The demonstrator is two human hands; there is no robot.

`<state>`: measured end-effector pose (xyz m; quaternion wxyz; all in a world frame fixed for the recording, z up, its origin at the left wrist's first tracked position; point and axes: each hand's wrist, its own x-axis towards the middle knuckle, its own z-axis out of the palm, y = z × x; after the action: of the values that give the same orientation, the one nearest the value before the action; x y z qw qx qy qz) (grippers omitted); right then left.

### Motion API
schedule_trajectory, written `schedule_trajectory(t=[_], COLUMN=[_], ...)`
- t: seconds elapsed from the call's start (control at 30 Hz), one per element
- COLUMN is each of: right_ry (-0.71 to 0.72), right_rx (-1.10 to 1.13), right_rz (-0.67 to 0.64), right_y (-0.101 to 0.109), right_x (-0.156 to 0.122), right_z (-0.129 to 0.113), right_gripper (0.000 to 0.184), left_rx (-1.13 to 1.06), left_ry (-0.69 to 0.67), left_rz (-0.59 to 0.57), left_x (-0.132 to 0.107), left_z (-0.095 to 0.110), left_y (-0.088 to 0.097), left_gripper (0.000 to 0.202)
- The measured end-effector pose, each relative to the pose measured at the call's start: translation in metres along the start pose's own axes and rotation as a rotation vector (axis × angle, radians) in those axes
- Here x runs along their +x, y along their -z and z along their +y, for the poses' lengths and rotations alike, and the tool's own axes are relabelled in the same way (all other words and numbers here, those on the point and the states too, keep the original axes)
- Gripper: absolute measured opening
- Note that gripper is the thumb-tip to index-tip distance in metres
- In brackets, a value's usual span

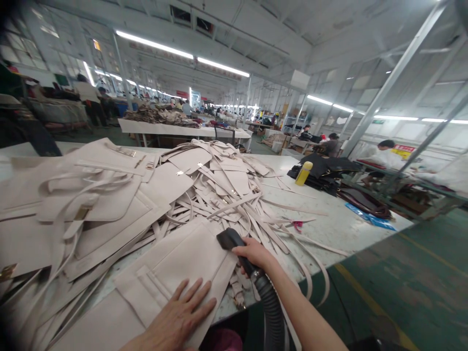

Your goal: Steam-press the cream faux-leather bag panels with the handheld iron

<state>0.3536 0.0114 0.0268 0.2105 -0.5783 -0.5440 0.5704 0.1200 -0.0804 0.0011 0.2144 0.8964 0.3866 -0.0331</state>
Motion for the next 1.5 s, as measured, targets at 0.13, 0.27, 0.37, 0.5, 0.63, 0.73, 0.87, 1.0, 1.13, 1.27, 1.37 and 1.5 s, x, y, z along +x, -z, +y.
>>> schedule_trajectory(t=[0.13,0.27,0.37,0.5,0.63,0.73,0.87,1.0,1.13,1.27,1.37,1.5], right_ry=[0.138,0.188,0.168,0.093,0.130,0.188,0.215,0.130,0.108,0.150,0.196,0.196], right_rx=[-0.048,-0.075,-0.086,-0.047,-0.034,0.009,0.009,-0.045,-0.064,-0.061,-0.044,-0.042], right_rz=[0.202,0.275,0.205,0.050,0.019,0.045,-0.046,-0.138,-0.132,-0.023,0.035,-0.058], right_y=[-0.001,0.005,0.005,-0.001,-0.005,-0.011,-0.024,-0.038,-0.045,-0.045,-0.040,-0.037], right_x=[0.011,-0.008,-0.034,-0.052,-0.038,-0.018,0.009,0.032,0.052,0.065,0.061,0.044], right_z=[-0.009,-0.009,-0.004,0.003,-0.003,-0.020,-0.045,-0.060,-0.065,-0.068,-0.067,-0.054], right_gripper=[0.026,0.037,0.048,0.065,0.065,0.067,0.067,0.064,0.052,0.055,0.054,0.052], left_rx=[-0.092,-0.139,-0.282,-0.471,-0.616,-0.746,-0.899,-0.975,-0.981,-0.944,-0.915,-0.868], left_ry=[-0.009,0.292,0.595,0.700,0.676,0.569,0.421,0.358,0.396,0.483,0.510,0.512], left_rz=[0.097,0.537,0.648,0.575,0.621,0.626,0.639,0.643,0.677,0.716,0.721,0.707], left_x=[0.013,0.046,0.076,0.099,0.100,0.096,0.095,0.096,0.098,0.101,0.101,0.098], left_z=[-0.014,-0.065,-0.115,-0.154,-0.158,-0.152,-0.146,-0.146,-0.148,-0.148,-0.146,-0.142], left_y=[0.023,0.066,0.087,0.083,0.063,0.054,0.047,0.042,0.037,0.033,0.032,0.033], left_gripper=[0.051,0.047,0.051,0.039,0.033,0.026,0.029,0.030,0.027,0.034,0.037,0.031])
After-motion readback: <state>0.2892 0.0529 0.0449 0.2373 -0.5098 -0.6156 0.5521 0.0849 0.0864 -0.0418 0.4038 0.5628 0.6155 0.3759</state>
